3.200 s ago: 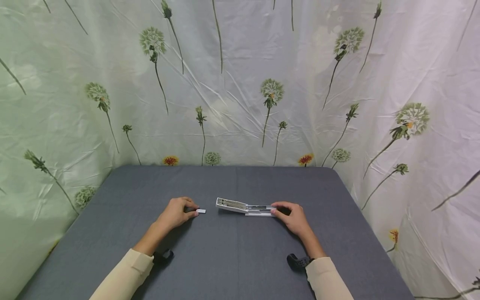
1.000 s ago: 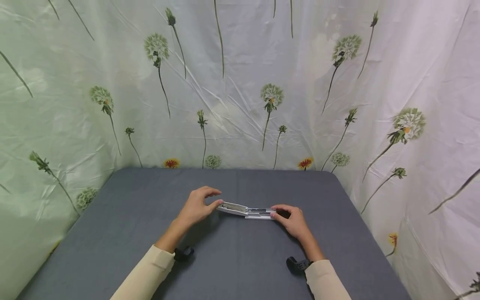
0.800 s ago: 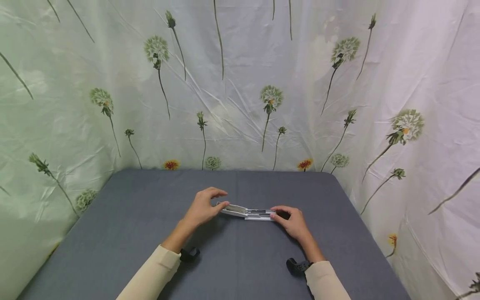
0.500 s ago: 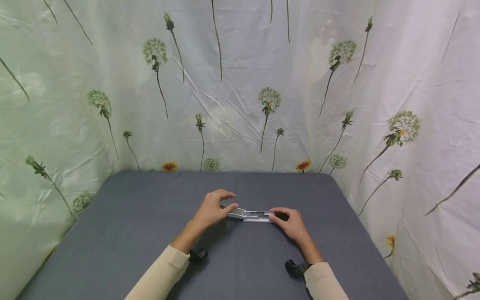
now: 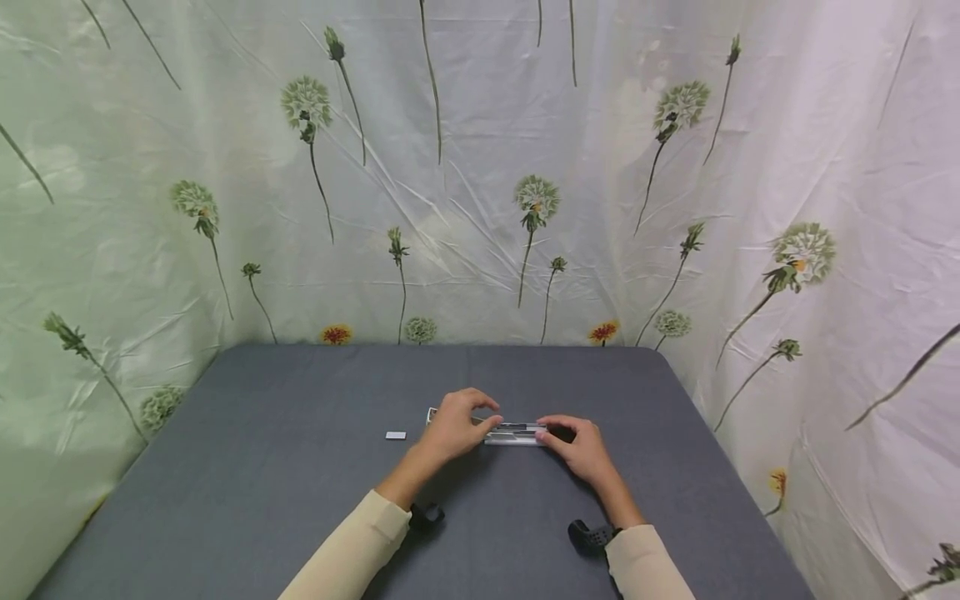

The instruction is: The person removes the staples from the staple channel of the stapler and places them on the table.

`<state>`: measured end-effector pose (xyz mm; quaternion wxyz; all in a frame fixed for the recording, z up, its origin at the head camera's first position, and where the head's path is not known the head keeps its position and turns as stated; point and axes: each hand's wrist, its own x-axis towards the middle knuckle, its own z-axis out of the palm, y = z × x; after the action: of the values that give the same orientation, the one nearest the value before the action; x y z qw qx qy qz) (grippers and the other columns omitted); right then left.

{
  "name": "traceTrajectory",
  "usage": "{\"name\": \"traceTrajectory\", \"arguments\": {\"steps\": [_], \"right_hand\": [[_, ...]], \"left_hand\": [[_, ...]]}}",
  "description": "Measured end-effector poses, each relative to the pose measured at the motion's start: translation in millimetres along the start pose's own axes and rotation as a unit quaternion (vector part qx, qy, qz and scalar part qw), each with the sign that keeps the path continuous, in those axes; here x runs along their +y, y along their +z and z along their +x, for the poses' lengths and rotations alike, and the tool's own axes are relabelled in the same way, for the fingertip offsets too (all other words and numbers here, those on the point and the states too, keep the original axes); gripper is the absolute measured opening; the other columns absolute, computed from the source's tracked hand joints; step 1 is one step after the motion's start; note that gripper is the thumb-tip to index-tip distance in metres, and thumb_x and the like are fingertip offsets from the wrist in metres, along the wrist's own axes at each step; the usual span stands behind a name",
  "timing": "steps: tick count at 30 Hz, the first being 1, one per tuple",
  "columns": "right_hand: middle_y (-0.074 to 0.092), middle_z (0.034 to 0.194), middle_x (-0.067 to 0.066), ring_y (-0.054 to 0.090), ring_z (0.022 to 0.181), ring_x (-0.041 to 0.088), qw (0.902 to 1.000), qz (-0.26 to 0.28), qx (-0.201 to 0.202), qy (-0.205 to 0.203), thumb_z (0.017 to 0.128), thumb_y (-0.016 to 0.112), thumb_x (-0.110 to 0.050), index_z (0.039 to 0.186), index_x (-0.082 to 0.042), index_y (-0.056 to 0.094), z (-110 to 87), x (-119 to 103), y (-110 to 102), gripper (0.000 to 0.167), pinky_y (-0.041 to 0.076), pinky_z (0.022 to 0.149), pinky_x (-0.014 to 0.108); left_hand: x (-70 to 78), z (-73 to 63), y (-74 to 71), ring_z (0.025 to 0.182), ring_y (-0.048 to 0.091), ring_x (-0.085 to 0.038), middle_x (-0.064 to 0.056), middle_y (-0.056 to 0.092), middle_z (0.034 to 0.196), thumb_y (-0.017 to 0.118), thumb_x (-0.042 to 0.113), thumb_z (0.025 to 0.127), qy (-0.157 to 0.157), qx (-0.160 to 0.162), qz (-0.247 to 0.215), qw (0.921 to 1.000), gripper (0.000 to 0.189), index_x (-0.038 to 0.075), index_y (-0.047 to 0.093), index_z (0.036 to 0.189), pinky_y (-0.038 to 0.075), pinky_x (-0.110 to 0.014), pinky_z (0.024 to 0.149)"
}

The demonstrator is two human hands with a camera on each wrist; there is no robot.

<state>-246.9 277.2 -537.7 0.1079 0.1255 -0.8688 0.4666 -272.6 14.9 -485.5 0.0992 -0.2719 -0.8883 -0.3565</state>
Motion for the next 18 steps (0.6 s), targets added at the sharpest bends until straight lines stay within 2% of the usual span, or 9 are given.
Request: {"name": "traceTrajectory", "arguments": {"steps": [4,11,18], "right_hand": [[0.078,0.108,0.003,0.066,0.093,0.002,1.0000,0.004,-0.004,0.002,0.092,0.079,-0.025,0.114,-0.018,0.079,-0.3,4,1,0.022,0.052,0.083,0.023],[0.078,0.109,0.004,0.066,0.093,0.003,0.9999,0.005,-0.007,0.005,0.093,0.079,-0.026,0.114,-0.018,0.079,-0.7,3,2,0.023,0.053,0.083,0.024],[0.078,0.109,0.003,0.066,0.095,0.003,1.0000,0.004,-0.007,0.004,0.093,0.079,-0.025,0.115,-0.017,0.079,-1.3,1,0,0.023,0.053,0.082,0.024]], "left_hand": [[2.5,2.5,9.9,0.109,0.070,-0.025,-0.004,0.076,0.109,0.078,0.025,0.094,0.007,-0.009,0.001,0.9999,0.016,0.012,0.081,0.103,0.056,-0.042,0.096],[7.9,5.3,24.0,0.108,0.069,-0.019,0.001,0.075,0.109,0.077,0.030,0.095,-0.001,-0.034,0.021,0.9992,0.015,0.018,0.082,0.102,0.056,-0.036,0.093],[14.8,7.7,37.2,0.105,0.069,-0.020,0.002,0.076,0.103,0.079,0.027,0.092,0.002,-0.033,0.023,0.9992,0.010,0.018,0.082,0.096,0.055,-0.037,0.096]]}}
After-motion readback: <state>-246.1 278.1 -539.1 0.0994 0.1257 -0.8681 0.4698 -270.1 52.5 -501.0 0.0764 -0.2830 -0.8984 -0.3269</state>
